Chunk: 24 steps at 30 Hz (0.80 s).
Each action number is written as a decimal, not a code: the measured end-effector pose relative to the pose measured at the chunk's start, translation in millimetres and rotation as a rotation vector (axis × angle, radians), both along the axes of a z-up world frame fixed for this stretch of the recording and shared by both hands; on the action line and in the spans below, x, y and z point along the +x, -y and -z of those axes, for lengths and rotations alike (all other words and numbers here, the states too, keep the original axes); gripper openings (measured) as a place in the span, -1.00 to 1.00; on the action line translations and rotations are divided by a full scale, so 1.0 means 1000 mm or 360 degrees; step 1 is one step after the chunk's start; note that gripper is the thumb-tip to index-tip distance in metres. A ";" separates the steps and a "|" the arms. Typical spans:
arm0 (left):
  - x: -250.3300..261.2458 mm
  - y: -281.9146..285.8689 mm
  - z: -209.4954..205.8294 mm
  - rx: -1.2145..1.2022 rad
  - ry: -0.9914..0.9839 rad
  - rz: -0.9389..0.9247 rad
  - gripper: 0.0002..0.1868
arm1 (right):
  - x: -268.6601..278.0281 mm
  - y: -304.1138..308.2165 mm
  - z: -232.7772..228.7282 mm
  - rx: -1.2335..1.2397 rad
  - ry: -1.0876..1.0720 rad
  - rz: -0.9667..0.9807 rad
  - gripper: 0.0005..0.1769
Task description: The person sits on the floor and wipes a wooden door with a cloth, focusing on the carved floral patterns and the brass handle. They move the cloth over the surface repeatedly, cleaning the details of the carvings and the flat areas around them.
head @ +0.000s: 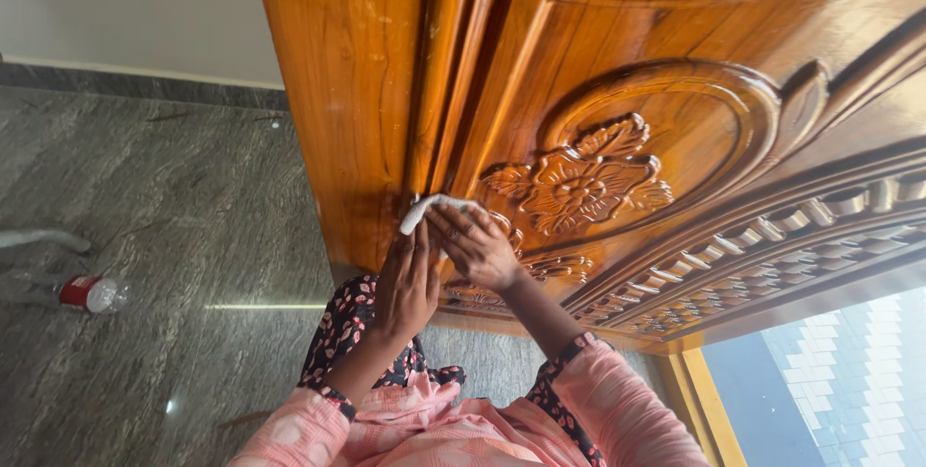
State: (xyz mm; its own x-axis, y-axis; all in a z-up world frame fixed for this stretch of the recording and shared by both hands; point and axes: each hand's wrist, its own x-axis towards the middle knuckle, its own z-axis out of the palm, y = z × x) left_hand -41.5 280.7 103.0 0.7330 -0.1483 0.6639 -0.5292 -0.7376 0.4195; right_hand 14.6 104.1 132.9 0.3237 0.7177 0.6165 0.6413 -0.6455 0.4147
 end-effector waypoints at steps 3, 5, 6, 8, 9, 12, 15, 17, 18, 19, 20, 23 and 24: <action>0.018 0.011 -0.029 -0.0027 0.0147 0.0012 -0.26 | 0.006 0.004 -0.048 0.0060 0.0240 0.0043 -0.51; 0.032 0.017 -0.055 -0.0043 0.0195 0.0010 -0.25 | 0.008 0.011 -0.090 0.0098 0.0301 -0.0007 -0.57; 0.038 0.019 -0.068 -0.0055 0.0290 0.0013 -0.27 | 0.011 0.013 -0.111 0.0106 0.0347 -0.0058 -0.61; 0.049 0.022 -0.099 -0.0078 0.0483 0.0023 -0.30 | 0.018 0.012 -0.150 0.0089 0.0563 -0.0028 -0.71; 0.054 0.023 -0.115 -0.0070 0.0546 0.0028 -0.32 | 0.020 0.013 -0.168 0.0104 0.0598 -0.0043 -0.70; 0.061 0.026 -0.163 -0.0049 0.0710 0.0064 -0.36 | 0.022 0.020 -0.214 0.0174 0.0676 -0.0081 -0.70; 0.067 0.038 -0.206 -0.0043 0.0826 0.0153 -0.40 | 0.018 0.034 -0.249 0.0287 0.0750 -0.0063 -0.71; 0.070 0.051 -0.228 -0.0052 0.0892 0.0241 -0.42 | 0.014 0.046 -0.264 0.0355 0.0841 0.0013 -0.74; 0.071 0.057 -0.237 -0.0014 0.0906 0.0253 -0.41 | 0.013 0.051 -0.268 0.0392 0.0884 0.0033 -0.77; 0.071 0.063 -0.244 0.0024 0.0920 0.0266 -0.39 | 0.012 0.056 -0.270 0.0428 0.0927 0.0053 -0.79; 0.071 0.069 -0.249 0.0063 0.0935 0.0279 -0.37 | 0.011 0.062 -0.271 0.0465 0.0971 0.0073 -0.82; 0.068 0.092 -0.258 0.0143 0.0891 0.0308 -0.33 | 0.009 0.083 -0.272 0.0571 0.1054 0.0077 -0.84; 0.069 0.101 -0.258 0.0152 0.0877 0.0361 -0.32 | 0.008 0.091 -0.270 0.0606 0.1042 0.0114 -0.82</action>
State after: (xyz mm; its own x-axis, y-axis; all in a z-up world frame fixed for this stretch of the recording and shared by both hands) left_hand 27.1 180.1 361.4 0.2278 -0.3386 0.9129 -0.7983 -0.6018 -0.0240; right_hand 22.8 13.2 403.3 -0.1555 0.4082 0.8995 0.2922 -0.8509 0.4366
